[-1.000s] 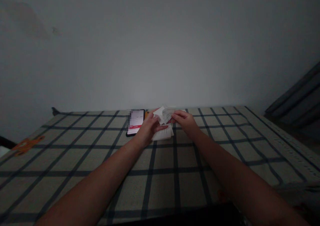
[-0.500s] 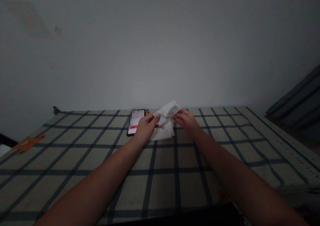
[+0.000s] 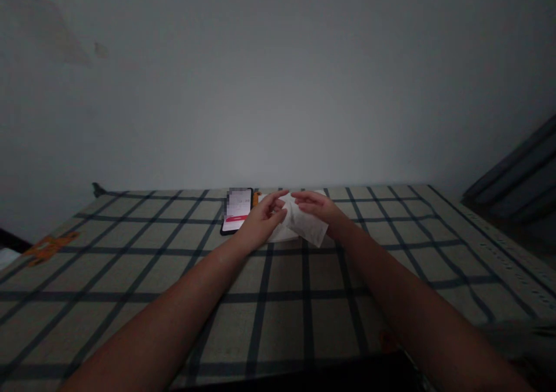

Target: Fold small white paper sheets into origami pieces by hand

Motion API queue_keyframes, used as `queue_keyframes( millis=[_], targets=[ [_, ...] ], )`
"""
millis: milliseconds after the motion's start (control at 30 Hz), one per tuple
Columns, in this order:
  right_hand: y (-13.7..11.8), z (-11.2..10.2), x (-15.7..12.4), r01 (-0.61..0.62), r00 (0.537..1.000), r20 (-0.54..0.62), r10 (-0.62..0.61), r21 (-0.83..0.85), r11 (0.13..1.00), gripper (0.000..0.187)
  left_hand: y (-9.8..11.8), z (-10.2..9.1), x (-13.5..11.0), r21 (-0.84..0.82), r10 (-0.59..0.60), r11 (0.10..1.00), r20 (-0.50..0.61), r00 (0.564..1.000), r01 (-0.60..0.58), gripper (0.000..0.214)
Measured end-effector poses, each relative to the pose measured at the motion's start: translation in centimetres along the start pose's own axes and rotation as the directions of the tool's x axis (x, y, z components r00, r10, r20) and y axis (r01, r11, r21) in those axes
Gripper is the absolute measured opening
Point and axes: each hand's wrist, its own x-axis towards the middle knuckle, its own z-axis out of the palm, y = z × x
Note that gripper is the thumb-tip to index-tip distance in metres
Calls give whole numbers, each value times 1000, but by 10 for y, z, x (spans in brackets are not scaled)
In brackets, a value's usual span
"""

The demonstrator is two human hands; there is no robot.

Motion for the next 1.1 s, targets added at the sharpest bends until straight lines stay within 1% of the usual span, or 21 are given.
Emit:
queue_keyframes(
  millis=[133, 167, 233, 300, 333, 400, 433, 467, 533, 633, 700, 767, 867, 1000, 1067, 1100],
  targets=[
    [6, 3, -1, 22, 993, 120, -15, -52, 998, 47, -2, 1, 1, -119, -30, 993, -61, 998, 23, 80],
    [8, 2, 0, 25, 991, 133, -18, -52, 998, 48, -1, 1, 2, -158, -47, 987, -76, 996, 35, 84],
    [11, 1, 2, 41, 992, 118, -36, -38, 998, 48, 1, 2, 3, -240, -90, 969, -114, 989, 61, 90],
    [13, 0, 4, 70, 996, 62, -68, -27, 997, 47, 3, 2, 3, -291, -150, 951, -133, 980, 106, 84],
    [13, 0, 5, 85, 996, 31, -84, -26, 996, 47, 4, 2, 4, -295, -185, 945, -128, 974, 141, 74],
    [12, 0, 6, 107, 994, -16, -108, -21, 994, 47, 3, 2, 4, -254, -241, 944, -101, 965, 209, 52],
    [11, 1, 6, 114, 993, -30, -114, -17, 993, 47, 2, 2, 3, -218, -247, 950, -91, 965, 222, 46],
    [10, 2, 5, 118, 992, -41, -119, -15, 993, 46, 1, 1, 3, -181, -239, 958, -88, 967, 221, 45],
    [8, 3, 4, 117, 992, -55, -118, -14, 993, 42, 0, -1, 2, -97, -189, 979, -113, 975, 179, 42],
    [7, 1, 3, 84, 994, -61, -87, -46, 995, 33, 3, -3, 1, 64, -72, 994, -171, 983, 84, 34],
    [7, -1, 3, 85, 993, -72, -94, -119, 989, 33, 6, -4, 0, 147, -8, 988, -183, 983, 36, 30],
    [7, -3, 3, 114, 986, -93, -139, -235, 965, 31, 10, -4, -1, 186, 20, 983, -169, 985, 12, 29],
    [5, -4, 2, 145, 975, -116, -191, -323, 935, 28, 14, -3, -2, 207, 35, 978, -149, 988, -3, 30],
    [0, -1, 0, 171, 970, -106, -218, -339, 925, 25, 15, -2, -3, 182, 43, 983, -163, 986, -13, 31],
    [-1, 1, -1, 187, 969, -88, -231, -349, 918, 25, 13, -2, -3, 122, 17, 993, -170, 985, 4, 32],
    [-1, 2, -1, 192, 970, -72, -232, -357, 914, 26, 11, -2, -3, 64, -15, 998, -174, 985, 26, 33]
  ],
)
